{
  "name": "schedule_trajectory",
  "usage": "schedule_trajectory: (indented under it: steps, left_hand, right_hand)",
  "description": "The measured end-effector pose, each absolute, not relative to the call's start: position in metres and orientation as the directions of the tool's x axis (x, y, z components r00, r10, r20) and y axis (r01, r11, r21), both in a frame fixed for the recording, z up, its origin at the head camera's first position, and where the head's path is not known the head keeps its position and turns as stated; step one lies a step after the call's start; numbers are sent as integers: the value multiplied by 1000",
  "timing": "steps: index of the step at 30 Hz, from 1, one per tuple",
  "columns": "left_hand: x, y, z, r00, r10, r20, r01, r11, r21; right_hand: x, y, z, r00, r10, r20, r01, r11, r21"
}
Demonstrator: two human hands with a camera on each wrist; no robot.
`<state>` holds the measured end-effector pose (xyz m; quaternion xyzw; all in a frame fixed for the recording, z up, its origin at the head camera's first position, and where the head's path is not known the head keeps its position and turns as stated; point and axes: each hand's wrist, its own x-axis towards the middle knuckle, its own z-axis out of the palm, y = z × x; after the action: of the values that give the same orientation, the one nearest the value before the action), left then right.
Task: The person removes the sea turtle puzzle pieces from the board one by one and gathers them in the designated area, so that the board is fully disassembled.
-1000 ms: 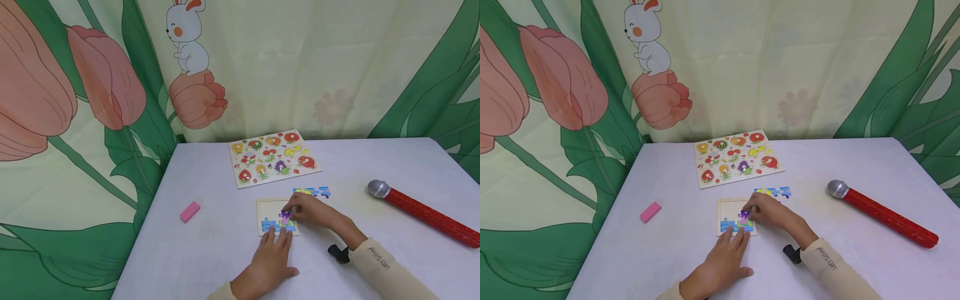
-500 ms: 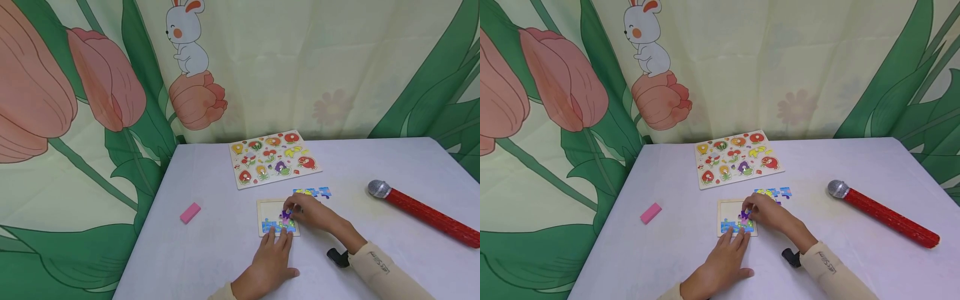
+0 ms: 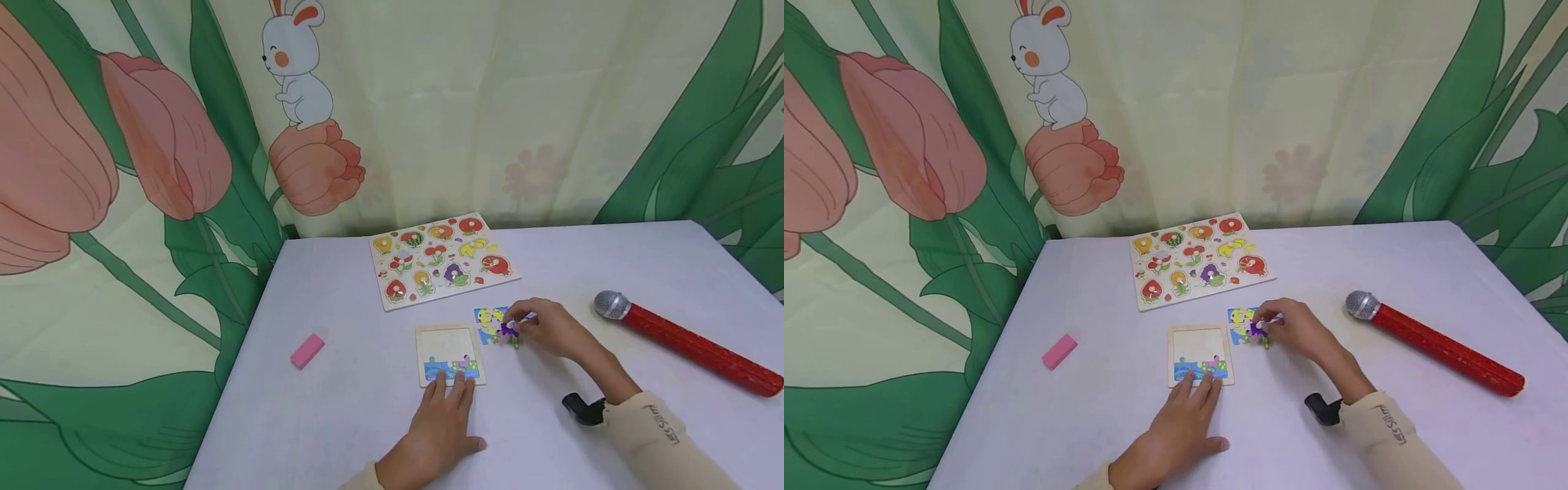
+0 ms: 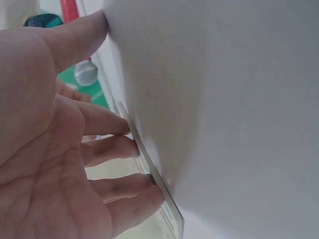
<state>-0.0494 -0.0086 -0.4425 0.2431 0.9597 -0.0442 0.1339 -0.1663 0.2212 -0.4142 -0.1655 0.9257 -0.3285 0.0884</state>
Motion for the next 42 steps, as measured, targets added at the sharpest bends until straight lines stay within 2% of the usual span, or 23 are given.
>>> schedule_trajectory:
  steps: [6,10,21,30,35,42]
  left_hand:
    - [-49,-8,-444,-843,450,-296,475,880,-18]
    - [-50,-8,-445,-844,447,-297,473,881,-18]
    - [-49,-8,-444,-842,456,-288,476,879,-1]
    - [-49,-10,-443,-849,466,-248,490,871,-42]
    - [-49,-11,-443,-851,465,-244,480,877,-3]
    - [-54,-11,-438,-837,448,-315,437,893,110]
  right_hand:
    - [-174,257,-414,-944,-265,-197,-103,803,-587]
    - [-178,262,-419,-934,-261,-244,-78,814,-575]
    - [-181,257,-421,-934,-238,-267,-52,829,-557]
    - [-177,252,-428,-947,-194,-256,-27,842,-538]
    - [-173,251,-429,-953,-193,-235,-40,845,-532]
    - [-171,249,-427,-959,-196,-203,-62,849,-525]
